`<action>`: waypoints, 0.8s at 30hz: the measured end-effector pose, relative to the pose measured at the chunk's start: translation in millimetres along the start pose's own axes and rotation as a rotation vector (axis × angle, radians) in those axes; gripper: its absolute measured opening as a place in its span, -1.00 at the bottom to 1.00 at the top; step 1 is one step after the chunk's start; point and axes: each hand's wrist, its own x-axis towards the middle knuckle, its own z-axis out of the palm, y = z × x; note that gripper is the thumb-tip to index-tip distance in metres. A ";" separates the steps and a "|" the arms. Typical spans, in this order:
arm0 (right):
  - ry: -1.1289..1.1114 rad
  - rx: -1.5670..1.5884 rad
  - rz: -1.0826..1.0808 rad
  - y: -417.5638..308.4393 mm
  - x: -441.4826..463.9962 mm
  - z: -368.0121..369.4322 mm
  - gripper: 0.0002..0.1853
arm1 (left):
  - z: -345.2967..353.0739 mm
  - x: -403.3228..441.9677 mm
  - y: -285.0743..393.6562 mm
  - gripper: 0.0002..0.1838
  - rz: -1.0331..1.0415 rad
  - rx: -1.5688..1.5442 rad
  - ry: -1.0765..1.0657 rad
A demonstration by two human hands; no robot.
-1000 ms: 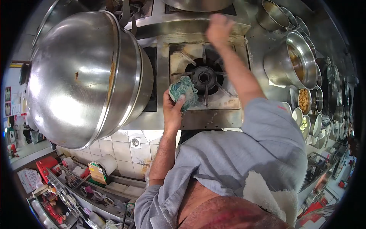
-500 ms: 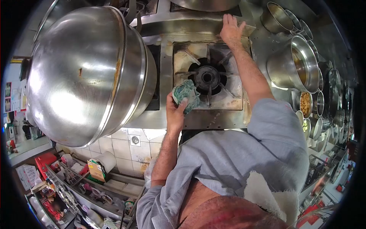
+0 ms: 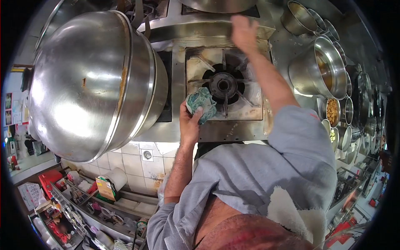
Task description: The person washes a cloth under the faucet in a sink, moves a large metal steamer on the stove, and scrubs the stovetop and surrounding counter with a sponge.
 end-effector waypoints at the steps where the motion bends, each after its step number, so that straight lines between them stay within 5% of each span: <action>1: -0.119 -0.131 0.061 28.1 -11.2 -13.4 -0.62 | -1.9 -1.3 -0.8 -0.59 0.003 0.011 0.000; 3: -0.078 -0.241 0.132 58.7 -20.1 -23.1 -0.61 | -4.3 -3.8 3.6 -0.59 0.017 0.026 0.007; 6: -0.110 -0.262 0.258 7.8 -2.9 -14.3 -0.61 | -6.8 -7.6 4.9 -0.59 0.056 0.017 0.027; 8: 0.146 0.261 0.121 -52.6 15.1 28.0 -0.71 | -6.9 -5.9 4.7 -0.59 0.084 -0.004 0.036; 10: -0.042 0.114 -0.029 -126.8 42.5 29.6 -0.70 | -4.8 -5.3 1.1 -0.60 0.052 0.034 0.064; 12: 0.132 0.194 -0.103 -167.8 52.8 53.3 -0.64 | 2.4 -5.5 3.8 -0.60 0.045 0.007 0.052; 15: 0.045 0.106 -0.241 -127.8 44.8 38.2 -0.61 | 3.9 -6.3 0.6 -0.59 0.024 -0.028 0.035; 17: -0.031 0.257 -0.109 -55.3 18.0 42.9 -0.52 | 0.2 -4.4 0.0 -0.59 0.020 -0.045 0.028; 21: -0.029 0.026 -0.077 69.6 -25.1 -4.4 -0.56 | -13.6 -0.4 -3.6 -0.59 0.035 -0.027 0.026; 24: -0.032 0.074 -0.159 67.1 -19.0 -2.4 -0.57 | -22.5 4.1 -1.7 -0.58 0.060 -0.012 0.029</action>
